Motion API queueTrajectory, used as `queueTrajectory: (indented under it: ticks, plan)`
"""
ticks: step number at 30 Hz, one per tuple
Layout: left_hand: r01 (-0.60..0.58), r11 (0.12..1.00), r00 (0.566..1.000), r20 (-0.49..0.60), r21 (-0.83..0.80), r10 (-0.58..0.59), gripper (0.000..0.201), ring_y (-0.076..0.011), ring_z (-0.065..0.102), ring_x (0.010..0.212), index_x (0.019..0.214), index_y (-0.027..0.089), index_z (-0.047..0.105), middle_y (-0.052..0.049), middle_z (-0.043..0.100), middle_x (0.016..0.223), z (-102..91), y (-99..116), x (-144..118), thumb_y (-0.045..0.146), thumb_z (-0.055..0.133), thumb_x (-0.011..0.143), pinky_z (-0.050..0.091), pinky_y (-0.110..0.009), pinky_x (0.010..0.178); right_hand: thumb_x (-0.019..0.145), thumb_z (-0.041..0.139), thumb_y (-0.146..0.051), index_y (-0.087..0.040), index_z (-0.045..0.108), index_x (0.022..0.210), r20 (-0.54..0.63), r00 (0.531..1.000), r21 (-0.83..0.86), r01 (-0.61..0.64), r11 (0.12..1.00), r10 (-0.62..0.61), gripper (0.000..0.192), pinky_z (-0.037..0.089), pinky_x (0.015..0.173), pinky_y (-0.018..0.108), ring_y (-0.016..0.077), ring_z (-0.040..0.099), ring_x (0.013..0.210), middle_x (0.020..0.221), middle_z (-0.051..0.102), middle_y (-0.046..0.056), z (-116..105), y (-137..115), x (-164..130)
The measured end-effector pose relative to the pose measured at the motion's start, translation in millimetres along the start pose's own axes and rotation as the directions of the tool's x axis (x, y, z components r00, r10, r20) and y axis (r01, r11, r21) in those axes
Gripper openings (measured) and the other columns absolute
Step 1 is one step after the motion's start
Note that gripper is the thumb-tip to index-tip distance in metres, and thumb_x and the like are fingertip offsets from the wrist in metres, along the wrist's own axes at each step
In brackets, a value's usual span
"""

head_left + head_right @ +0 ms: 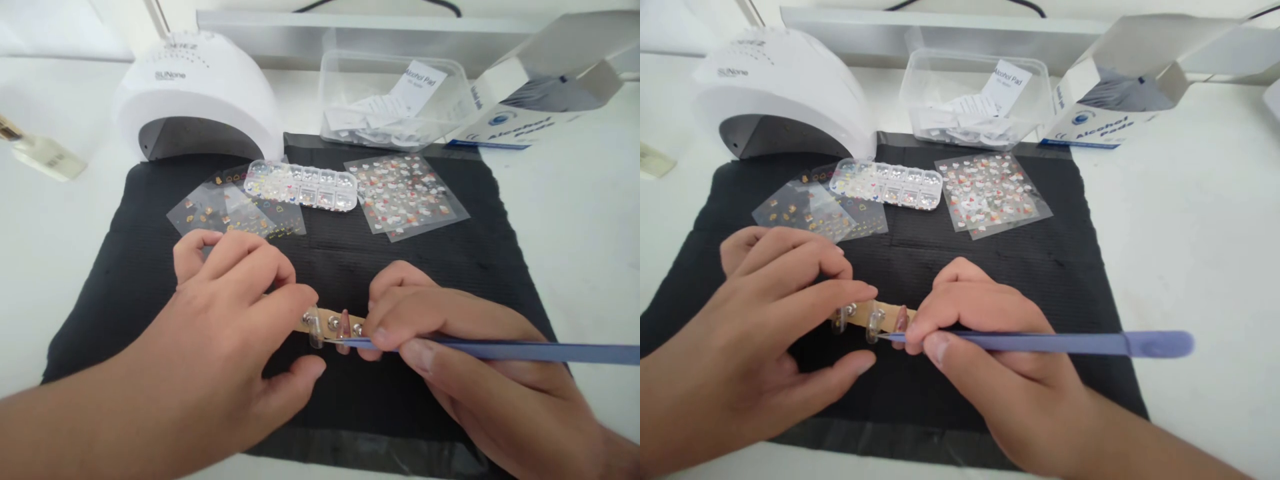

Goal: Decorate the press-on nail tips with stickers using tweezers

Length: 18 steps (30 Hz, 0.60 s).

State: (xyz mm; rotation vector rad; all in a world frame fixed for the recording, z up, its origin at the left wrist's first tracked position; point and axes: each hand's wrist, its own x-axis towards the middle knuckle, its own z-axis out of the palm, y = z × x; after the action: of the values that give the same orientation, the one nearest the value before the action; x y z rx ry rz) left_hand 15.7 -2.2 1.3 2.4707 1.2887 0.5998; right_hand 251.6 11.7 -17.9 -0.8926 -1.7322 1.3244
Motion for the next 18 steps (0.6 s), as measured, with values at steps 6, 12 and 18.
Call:
queueTrajectory:
  ticks: [6, 12, 18]
  plan:
    - [-0.018, 1.0, 1.0, -0.012, 0.017, 0.019, 0.005, -0.0333, 0.06, 0.097, 0.089, 0.023, 0.068, -0.006, 0.067, 0.096, -2.0, -0.6, -1.9, 0.026, 0.064, 0.088, 0.035, -0.056, 0.087, 0.099, 0.06, -0.021, -0.029, 0.079, 0.093, 0.02, 1.0, 0.016, -0.025, 1.0, 0.024, 0.021, 0.053, 0.068, 0.034, 0.0197, 0.06, 0.079, 0.078, 0.077, 0.001, -0.7, -1.2, -1.0]
    - [-0.056, 0.998, 0.997, -0.048, 0.037, 0.058, 0.005, -0.031, 0.06, 0.097, 0.086, 0.024, 0.066, -0.004, 0.068, 0.094, -3.3, -2.1, -3.3, 0.024, 0.061, 0.087, 0.033, -0.055, 0.088, 0.099, 0.06, -0.023, -0.03, 0.078, 0.093, 0.019, 0.999, 0.024, -0.026, 0.999, 0.026, 0.02, 0.053, 0.069, 0.035, 0.0194, 0.06, 0.079, 0.079, 0.077, 0.001, -0.7, -0.1, 0.2]
    - [-0.093, 0.994, 0.995, -0.03, 0.05, 0.094, 0.003, -0.031, 0.06, 0.095, 0.086, 0.024, 0.066, -0.003, 0.067, 0.09, -9.4, -2.3, -4.0, 0.023, 0.064, 0.085, 0.033, -0.056, 0.087, 0.099, 0.06, -0.021, -0.03, 0.078, 0.092, 0.036, 0.999, 0.003, -0.022, 1.0, 0.021, 0.021, 0.053, 0.069, 0.035, 0.0191, 0.06, 0.078, 0.079, 0.077, 0.0, -0.8, 0.2, -0.3]
